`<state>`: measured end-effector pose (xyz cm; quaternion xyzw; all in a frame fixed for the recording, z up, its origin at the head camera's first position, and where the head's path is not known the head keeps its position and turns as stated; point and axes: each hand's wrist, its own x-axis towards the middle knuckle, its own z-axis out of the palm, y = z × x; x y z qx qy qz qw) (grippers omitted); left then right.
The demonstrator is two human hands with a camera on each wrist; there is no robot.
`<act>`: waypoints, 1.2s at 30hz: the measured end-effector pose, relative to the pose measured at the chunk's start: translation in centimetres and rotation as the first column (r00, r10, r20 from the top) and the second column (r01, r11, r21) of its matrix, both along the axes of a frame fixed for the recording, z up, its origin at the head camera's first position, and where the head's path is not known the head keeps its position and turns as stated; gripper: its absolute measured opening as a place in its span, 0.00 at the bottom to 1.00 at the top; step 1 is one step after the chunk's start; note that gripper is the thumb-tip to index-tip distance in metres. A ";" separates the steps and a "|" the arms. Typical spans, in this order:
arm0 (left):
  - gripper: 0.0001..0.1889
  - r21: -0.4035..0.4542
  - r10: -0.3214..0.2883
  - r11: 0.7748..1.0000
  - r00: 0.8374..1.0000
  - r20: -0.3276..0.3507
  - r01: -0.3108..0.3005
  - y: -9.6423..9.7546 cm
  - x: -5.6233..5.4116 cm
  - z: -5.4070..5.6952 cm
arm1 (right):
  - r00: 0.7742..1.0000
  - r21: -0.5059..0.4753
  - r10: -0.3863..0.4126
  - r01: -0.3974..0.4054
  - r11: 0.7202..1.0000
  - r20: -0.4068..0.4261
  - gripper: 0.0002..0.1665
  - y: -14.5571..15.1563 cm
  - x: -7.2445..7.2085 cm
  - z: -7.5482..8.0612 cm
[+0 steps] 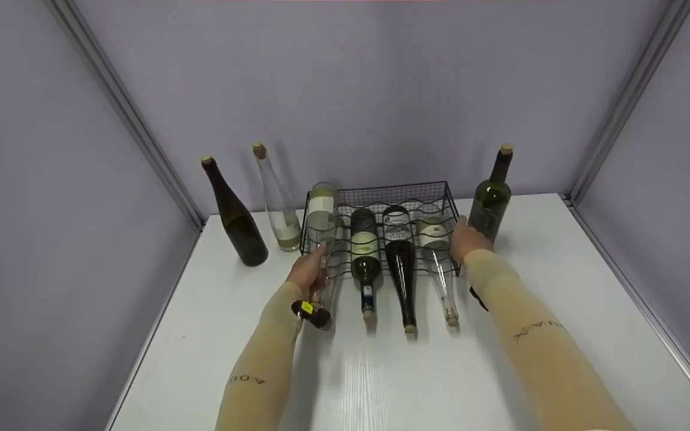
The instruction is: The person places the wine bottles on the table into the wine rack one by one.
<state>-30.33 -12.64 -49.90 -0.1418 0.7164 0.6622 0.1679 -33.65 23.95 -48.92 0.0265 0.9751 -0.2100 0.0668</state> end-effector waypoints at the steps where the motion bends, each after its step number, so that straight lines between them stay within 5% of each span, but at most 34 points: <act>1: 0.32 -0.004 -0.010 1.000 1.000 -0.014 0.010 0.0 0.1 0.0 | 1.000 -0.007 -0.006 0.006 1.000 -0.003 0.37 0.0 -0.1 -0.1; 8: 0.31 0.052 -0.046 0.998 0.998 -0.043 0.048 -0.5 1.8 -0.5 | 0.999 -0.049 -0.023 0.022 0.999 -0.022 0.31 -0.3 -0.5 -0.5; 12: 0.32 0.163 0.002 0.987 1.000 -0.007 -0.001 -0.5 3.8 -1.7 | 1.000 -0.041 -0.008 0.007 0.999 -0.020 0.31 -0.3 -0.5 -0.5; 14: 0.32 0.268 0.049 0.962 0.999 0.005 -0.049 -0.2 4.8 -2.4 | 1.000 -0.040 -0.012 0.011 0.999 -0.019 0.31 -0.3 -0.5 -0.5; 17: 0.31 0.489 0.130 0.863 0.991 0.027 -0.126 0.3 6.1 -3.3 | 0.999 -0.050 -0.022 0.021 0.999 -0.025 0.32 -0.1 -0.4 -0.6; 20: 0.32 0.692 0.183 0.703 0.982 0.047 -0.164 0.7 7.0 -4.0 | 0.999 -0.048 -0.035 0.033 0.998 -0.038 0.31 0.0 -0.3 -0.8; 23: 0.31 0.808 0.206 0.569 0.978 0.037 -0.150 1.0 7.6 -4.3 | 0.999 -0.047 -0.036 0.034 0.998 -0.032 0.32 0.0 -0.3 -0.9; 25: 0.29 0.849 0.218 0.509 0.975 0.037 -0.146 1.1 7.9 -4.4 | 0.999 -0.047 -0.033 0.032 0.998 -0.019 0.33 0.0 -0.2 -0.9; 30: 0.26 0.886 0.245 0.436 0.968 0.051 -0.157 1.2 8.1 -4.3 | 1.000 -0.043 -0.024 0.024 0.999 -0.008 0.34 -0.2 0.0 -0.9; 33: 0.24 0.888 0.251 0.432 0.967 0.053 -0.161 1.2 8.0 -4.0 | 0.999 -0.037 -0.024 0.023 0.999 -0.025 0.32 -0.1 -0.1 -0.9; 36: 0.22 0.874 0.258 0.459 0.965 0.039 -0.158 1.2 7.9 -3.7 | 0.999 -0.035 -0.030 0.029 0.999 -0.040 0.31 0.0 -0.1 -0.7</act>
